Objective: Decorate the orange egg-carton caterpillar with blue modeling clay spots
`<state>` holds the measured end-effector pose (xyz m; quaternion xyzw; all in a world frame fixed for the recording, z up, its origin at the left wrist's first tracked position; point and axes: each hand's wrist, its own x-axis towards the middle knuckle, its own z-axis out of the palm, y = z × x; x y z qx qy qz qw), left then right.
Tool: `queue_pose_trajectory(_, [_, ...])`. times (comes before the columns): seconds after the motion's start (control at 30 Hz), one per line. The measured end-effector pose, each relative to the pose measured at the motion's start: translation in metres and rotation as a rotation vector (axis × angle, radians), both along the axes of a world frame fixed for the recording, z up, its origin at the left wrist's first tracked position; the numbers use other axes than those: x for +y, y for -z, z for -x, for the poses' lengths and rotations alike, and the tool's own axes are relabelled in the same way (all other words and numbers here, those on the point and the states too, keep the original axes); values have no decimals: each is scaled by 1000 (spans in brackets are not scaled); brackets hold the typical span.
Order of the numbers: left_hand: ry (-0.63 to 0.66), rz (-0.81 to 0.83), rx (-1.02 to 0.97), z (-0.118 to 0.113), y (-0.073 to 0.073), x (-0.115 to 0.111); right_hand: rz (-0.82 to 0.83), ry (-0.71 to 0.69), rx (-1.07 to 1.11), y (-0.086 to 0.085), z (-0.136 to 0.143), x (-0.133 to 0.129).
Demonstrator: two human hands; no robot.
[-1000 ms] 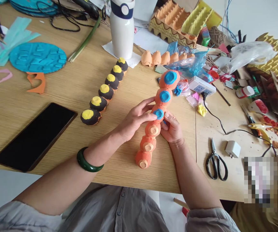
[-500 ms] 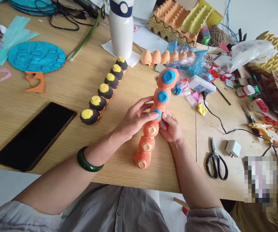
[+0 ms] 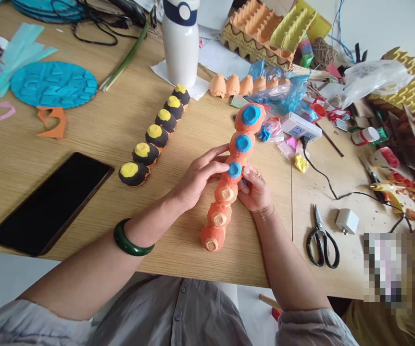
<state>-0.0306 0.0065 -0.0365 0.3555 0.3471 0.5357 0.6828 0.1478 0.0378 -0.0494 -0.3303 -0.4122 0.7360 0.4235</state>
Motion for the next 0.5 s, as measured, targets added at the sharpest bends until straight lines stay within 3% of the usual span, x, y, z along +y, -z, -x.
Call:
queue_pose_trajectory(0.23, [-57,-31,50,-3,2,-1,-10,-12,-31,4,-2,0])
queue_pose_trajectory(0.5, [21,60,-18,4,1,1,5,7,-9,1,-1,0])
